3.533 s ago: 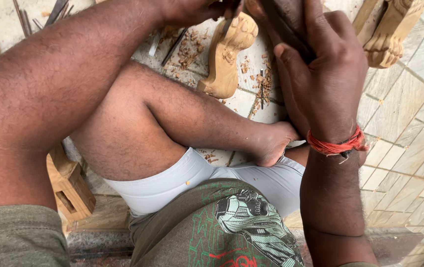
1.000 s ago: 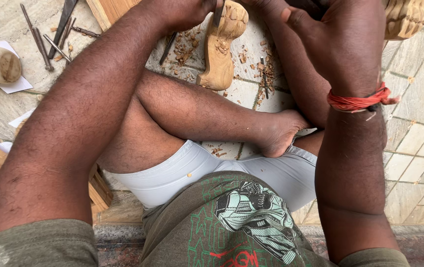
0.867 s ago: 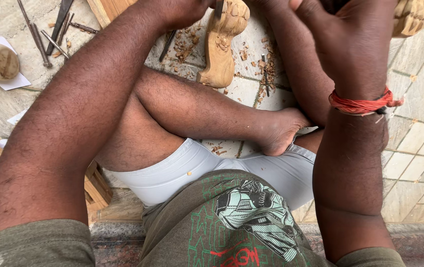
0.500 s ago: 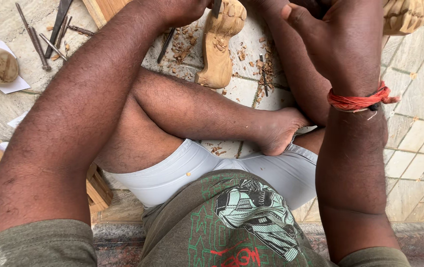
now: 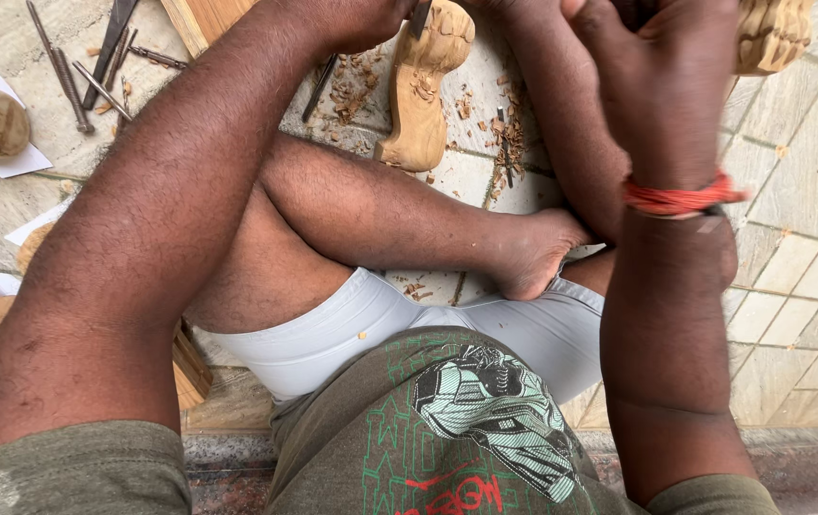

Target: The person is sitting cross-legged on a tiled floor, carving a small wooden piece that resembles a foot. They use a chisel held in their left hand and a wooden mallet in their right hand to strike the chisel, shaping the wood. Wood shavings accumulate around the work area.

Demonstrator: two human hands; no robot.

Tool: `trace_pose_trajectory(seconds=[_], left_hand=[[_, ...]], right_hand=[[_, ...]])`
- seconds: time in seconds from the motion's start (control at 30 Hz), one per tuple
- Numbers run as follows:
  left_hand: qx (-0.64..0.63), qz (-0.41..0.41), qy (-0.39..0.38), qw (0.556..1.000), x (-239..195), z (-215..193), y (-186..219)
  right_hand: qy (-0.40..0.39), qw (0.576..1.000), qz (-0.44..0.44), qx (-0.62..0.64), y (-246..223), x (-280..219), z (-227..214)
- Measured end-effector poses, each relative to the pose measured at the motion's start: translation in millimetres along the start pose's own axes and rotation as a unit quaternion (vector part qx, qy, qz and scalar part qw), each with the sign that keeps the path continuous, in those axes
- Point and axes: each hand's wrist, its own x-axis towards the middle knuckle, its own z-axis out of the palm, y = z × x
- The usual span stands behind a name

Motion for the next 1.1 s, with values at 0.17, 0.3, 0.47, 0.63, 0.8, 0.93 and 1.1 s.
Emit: trace_pose_trajectory(seconds=[0.17,0.3,0.47,0.63,0.8,0.93,1.1], left_hand=[[-0.014,0.079,0.066,0.995,-7.6,-7.1,4.3],[-0.020,0.100,0.089,0.991,-12.2,-5.3,3.8],[-0.034,0.134,0.118,0.983,-16.3,-5.3,2.8],[-0.037,0.160,0.137,0.977,-26.0,-3.8,1.9],[-0.017,0.159,0.136,0.978,-38.2,-7.1,4.9],[0.021,0.185,0.160,0.969,-42.7,-4.9,9.2],[-0.026,0.138,0.105,0.985,-41.6,-6.6,8.4]], right_hand=[[-0.005,0.986,-0.162,-0.042,-9.9,-1.8,-4.0],[0.026,0.993,-0.114,-0.032,-13.0,-8.8,-1.6],[0.007,0.991,-0.126,-0.053,-18.6,-15.1,-4.1],[0.028,0.994,-0.091,-0.051,-29.8,-24.6,-2.6],[0.028,0.992,-0.088,-0.086,-32.9,-31.0,1.4],[0.051,0.995,-0.070,-0.053,-21.9,-41.3,13.3],[0.024,0.999,-0.027,-0.005,-1.5,-53.0,20.2]])
